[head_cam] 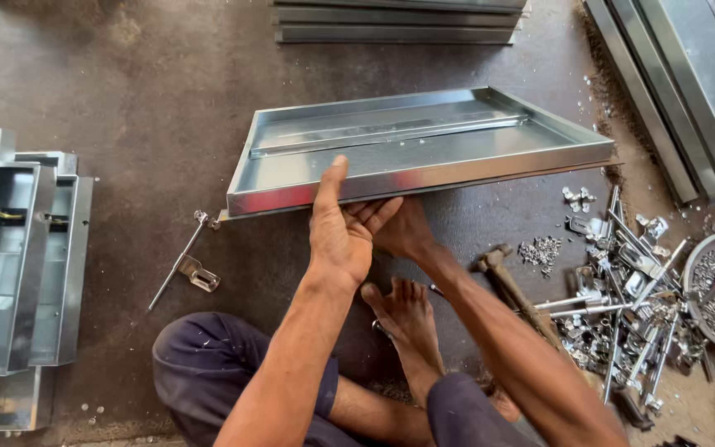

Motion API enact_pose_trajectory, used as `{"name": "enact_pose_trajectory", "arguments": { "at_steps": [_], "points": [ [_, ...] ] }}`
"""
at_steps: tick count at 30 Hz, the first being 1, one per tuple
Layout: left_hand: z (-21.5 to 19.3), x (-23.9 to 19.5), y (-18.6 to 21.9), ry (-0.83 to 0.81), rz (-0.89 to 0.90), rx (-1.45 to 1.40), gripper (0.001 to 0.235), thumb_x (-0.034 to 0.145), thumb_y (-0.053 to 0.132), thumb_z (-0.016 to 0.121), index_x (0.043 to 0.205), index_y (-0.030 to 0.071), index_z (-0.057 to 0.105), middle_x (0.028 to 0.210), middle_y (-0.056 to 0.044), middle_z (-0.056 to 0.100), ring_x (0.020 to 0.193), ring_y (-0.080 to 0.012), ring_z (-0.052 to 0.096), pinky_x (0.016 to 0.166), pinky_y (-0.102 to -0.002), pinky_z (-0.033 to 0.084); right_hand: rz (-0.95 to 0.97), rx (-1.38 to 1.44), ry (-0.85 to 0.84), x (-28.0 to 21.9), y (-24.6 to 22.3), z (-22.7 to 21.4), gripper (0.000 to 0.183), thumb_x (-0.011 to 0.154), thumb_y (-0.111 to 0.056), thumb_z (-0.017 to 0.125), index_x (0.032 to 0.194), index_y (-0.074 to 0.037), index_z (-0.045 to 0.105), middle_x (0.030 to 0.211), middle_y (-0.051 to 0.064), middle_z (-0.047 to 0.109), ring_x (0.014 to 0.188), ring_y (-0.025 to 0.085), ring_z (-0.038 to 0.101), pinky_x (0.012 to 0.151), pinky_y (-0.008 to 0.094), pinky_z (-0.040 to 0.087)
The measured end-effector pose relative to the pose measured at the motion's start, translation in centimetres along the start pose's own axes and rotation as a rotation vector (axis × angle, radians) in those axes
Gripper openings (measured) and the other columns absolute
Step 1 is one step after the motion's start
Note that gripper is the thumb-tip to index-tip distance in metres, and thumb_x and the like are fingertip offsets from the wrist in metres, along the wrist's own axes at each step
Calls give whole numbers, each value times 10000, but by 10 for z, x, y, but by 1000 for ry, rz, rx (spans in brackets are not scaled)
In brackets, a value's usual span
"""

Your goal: The person assembles metal boxes by hand, using a hammer to secure hinges and latches onto the metal panels.

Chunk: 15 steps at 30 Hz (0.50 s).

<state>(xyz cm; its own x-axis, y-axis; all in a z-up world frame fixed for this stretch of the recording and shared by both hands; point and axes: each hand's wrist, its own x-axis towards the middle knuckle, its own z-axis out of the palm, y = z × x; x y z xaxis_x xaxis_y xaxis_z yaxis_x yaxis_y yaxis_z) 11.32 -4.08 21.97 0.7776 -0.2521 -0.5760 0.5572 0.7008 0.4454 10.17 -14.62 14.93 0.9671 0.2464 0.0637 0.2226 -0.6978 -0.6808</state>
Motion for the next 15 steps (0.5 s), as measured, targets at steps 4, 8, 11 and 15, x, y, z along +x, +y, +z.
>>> {"name": "enact_pose_trajectory", "arguments": {
  "at_steps": [4, 8, 11, 15],
  "points": [
    [-18, 22, -8, -51, -19, 25, 373, 862, 265, 706, 1101, -5, 613, 1030, -152, 676, 963, -292, 713, 852, -464, 660, -42, 34, -76, -45, -20, -26, 730, 609, -380, 965, 1134, 48, 692, 1015, 249, 727, 908, 395, 689, 794, 452, 541],
    [-70, 30, -37, -6, -133, -41, 297, 847, 254, 664, 1033, 26, 621, 983, -128, 677, 884, -256, 688, 830, -419, 606, -190, -232, 449, -91, -6, -43, 200, 928, -299, 802, 1097, -227, 724, 1018, 28, 778, 929, 190, 714, 917, 402, 514],
    [-93, 29, -73, 14, -186, -130, 286, 871, 262, 647, 1015, 17, 621, 958, -125, 667, 873, -241, 653, 840, -396, 555, -24, -353, 195, -83, 20, -50, 533, 781, -428, 833, 1154, -68, 707, 992, 147, 662, 912, 297, 601, 815, 423, 458],
    [-106, 20, -93, -108, -154, -269, 272, 929, 234, 669, 1036, -5, 597, 967, -163, 660, 900, -252, 611, 917, -399, 531, 51, -281, 91, -71, 8, -42, 449, 825, -398, 817, 1148, -102, 722, 925, 64, 632, 902, 246, 580, 840, 427, 435]
  ]
}}
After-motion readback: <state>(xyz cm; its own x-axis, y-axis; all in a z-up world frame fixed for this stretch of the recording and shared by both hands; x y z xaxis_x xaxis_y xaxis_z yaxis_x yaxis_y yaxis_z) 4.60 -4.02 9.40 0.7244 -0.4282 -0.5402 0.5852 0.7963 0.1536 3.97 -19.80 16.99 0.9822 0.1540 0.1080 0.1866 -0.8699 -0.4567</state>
